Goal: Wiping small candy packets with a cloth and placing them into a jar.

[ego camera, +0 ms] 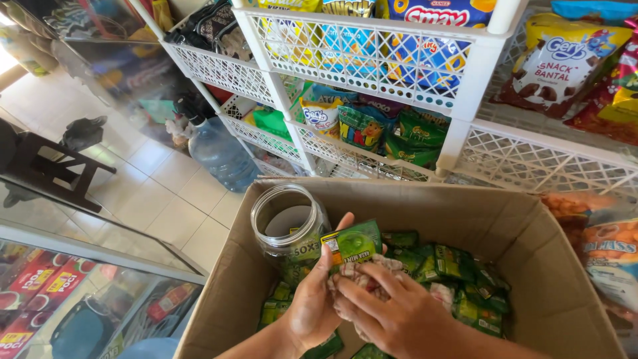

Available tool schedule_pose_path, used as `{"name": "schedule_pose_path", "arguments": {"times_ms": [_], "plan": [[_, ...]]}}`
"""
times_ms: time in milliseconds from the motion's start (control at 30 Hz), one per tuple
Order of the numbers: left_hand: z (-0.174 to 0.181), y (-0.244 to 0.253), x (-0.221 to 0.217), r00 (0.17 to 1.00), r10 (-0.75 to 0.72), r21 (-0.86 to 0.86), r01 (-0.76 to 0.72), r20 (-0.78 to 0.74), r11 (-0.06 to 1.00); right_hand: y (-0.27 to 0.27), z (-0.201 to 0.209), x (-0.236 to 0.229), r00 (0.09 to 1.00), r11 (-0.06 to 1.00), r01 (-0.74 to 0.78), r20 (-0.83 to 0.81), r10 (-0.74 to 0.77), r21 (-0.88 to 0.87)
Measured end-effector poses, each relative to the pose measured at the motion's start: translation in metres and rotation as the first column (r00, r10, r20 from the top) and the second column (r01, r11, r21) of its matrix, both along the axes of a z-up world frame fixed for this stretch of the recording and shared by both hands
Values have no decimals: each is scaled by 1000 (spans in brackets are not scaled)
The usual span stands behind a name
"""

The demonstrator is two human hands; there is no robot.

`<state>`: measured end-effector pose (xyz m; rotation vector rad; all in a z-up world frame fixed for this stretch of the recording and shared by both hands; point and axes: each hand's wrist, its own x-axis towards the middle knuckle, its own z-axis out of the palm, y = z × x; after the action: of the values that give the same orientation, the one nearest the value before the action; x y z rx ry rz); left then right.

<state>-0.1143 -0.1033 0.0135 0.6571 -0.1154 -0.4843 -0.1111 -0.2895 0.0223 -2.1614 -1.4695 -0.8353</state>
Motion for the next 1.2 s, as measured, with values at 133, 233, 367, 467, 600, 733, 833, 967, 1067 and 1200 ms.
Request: {"name": "schedule_pose_path", "arguments": {"times_ms": [133,233,367,467,600,733,833,967,1067,1200], "plan": [[-26,6,5,984,134,226,-105,-121,969,-7,16,20,997,998,66,-44,-66,-8],[-52,8,5,953,148,158,-108,-263,981,-15,15,30,902,965,263,-359,-239,18],[-17,0,6,969,117,18,-116,-217,993,-12,3,16,924,975,218,-314,-218,-35],[-2,-2,9,982,121,16,-120,-144,993,-6,-1,7,973,994,90,-208,-100,-55],[-8,2,11,984,116,-12,-118,-138,993,-12,3,22,949,994,108,-294,-113,-34],[-12,-1,3,980,31,43,-23,-197,999,-13,7,24,867,944,306,-373,-330,-125],[-32,2,4,963,-74,66,94,-261,993,-2,4,14,916,973,222,-327,-232,-70],[-28,4,7,974,-155,-118,136,-166,984,0,2,22,979,998,60,-191,-65,-36],[-7,2,12,991,4,201,23,-134,979,-9,22,30,963,989,134,-225,-145,-65],[-12,35,34,889,351,457,-453,293,766,-19,27,33,947,983,174,-263,-181,-53]]}}
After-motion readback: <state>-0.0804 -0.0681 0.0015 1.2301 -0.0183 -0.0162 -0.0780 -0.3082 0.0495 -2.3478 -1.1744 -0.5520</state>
